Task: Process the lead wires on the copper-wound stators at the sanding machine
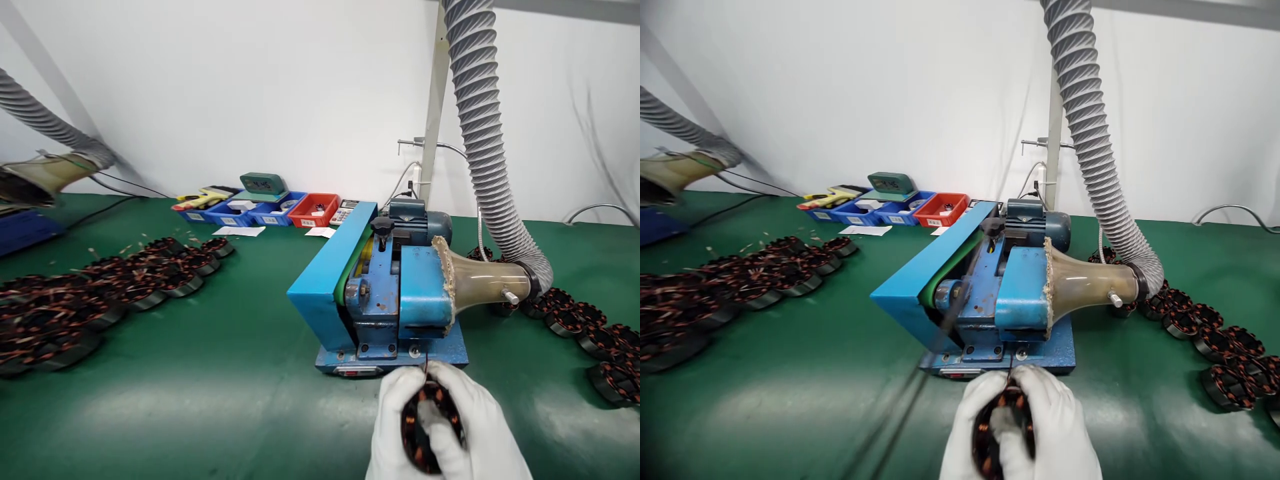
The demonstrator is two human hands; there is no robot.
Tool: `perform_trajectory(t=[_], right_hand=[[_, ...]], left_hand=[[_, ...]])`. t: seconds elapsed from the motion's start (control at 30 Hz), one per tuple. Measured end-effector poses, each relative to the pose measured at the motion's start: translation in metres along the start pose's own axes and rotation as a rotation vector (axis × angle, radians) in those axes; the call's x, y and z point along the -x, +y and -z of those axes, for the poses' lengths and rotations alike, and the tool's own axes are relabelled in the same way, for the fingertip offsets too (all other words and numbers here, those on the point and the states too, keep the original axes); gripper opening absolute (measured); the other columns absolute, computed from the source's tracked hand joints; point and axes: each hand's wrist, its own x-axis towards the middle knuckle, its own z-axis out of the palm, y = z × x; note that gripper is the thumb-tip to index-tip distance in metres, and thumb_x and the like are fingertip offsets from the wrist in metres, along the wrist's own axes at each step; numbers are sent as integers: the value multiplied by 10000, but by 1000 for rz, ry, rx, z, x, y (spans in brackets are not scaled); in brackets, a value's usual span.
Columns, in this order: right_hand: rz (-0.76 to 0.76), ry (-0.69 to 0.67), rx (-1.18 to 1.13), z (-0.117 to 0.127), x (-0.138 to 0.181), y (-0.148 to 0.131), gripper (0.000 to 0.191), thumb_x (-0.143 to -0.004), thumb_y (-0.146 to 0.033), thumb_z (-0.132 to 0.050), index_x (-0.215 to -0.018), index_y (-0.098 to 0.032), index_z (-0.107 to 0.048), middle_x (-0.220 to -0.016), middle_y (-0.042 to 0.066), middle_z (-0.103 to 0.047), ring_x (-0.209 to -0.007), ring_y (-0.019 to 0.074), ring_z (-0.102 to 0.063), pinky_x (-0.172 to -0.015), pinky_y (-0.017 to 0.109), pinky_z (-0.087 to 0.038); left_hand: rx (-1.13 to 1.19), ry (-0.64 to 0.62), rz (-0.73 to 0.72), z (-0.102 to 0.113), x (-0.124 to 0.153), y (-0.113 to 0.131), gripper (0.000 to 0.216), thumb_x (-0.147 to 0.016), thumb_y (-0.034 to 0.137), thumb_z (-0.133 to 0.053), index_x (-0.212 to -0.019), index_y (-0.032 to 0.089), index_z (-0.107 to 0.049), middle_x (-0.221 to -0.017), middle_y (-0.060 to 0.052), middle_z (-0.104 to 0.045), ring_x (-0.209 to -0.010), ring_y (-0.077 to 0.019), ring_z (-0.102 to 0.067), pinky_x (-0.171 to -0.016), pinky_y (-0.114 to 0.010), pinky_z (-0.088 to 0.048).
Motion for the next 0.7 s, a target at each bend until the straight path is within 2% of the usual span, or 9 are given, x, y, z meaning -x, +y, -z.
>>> perform_trajectory(t=[0.07, 0.13, 0.23, 0.3, 0.4, 0.5, 0.63, 0.7], right_hand=[[-85, -125, -32, -5, -9, 7, 344, -846, -274, -460, -1125, -176, -636, -1058, 102, -748, -909, 250, -726, -777, 338, -596], [-192, -186, -37, -10, -20, 10, 373, -831, -227, -403, -1091, -142, -657, -1019, 115, -756, -893, 252, -727, -792, 363, -588], [-324, -149, -42, -14, -35, 7, 413, -820, -249, -367, -1048, -92, -672, -999, 160, -750, -907, 289, -712, -826, 428, -558], [-363, -155, -76, -14, -44, 4, 389, -829, -267, -368, -1002, -120, -684, -950, 146, -755, -867, 289, -710, -798, 427, -550], [-404, -192, -127, -11, -54, 0, 329, -852, -283, -382, -920, -184, -689, -849, 96, -764, -779, 276, -707, -737, 407, -539], [-418, -185, -192, -8, -57, -1, 303, -864, -284, -398, -912, -200, -685, -852, 80, -770, -781, 258, -713, -733, 371, -534], [-405, -137, -202, -7, -43, -3, 303, -860, -270, -406, -933, -188, -689, -871, 85, -770, -787, 239, -720, -727, 331, -542], [-352, -108, -170, -8, -30, -4, 309, -839, -263, -411, -934, -179, -692, -870, 90, -767, -788, 242, -720, -722, 331, -550]], left_hand=[[9, 2, 79, -5, -7, -17, 348, -691, 337, -728, -1017, 249, -644, -1103, -92, -645, -1014, -271, -642, -895, -388, -528], [67, 7, 182, -11, -17, -31, 505, -587, 309, -798, -1050, 237, -610, -1073, -100, -660, -928, -275, -673, -822, -389, -555], [136, 18, 256, -20, -34, -39, 387, -599, 332, -785, -925, 221, -608, -865, -71, -699, -758, -249, -700, -690, -368, -578], [149, 22, 248, -25, -43, -36, 390, -551, 310, -806, -869, 219, -600, -841, -56, -703, -775, -246, -703, -708, -355, -577], [147, 26, 227, -33, -50, -25, 546, -413, 200, -830, -896, 214, -577, -890, -56, -716, -821, -246, -704, -750, -341, -573], [127, 27, 205, -35, -50, -19, 546, -398, 168, -812, -885, 206, -569, -876, -58, -718, -819, -247, -705, -764, -346, -569], [81, 9, 157, -24, -37, -27, 618, -388, 182, -845, -956, 218, -606, -988, -64, -698, -905, -270, -688, -802, -360, -561], [60, -2, 143, -15, -28, -32, 611, -410, 222, -858, -975, 238, -627, -1007, -56, -690, -927, -285, -680, -809, -375, -562]])
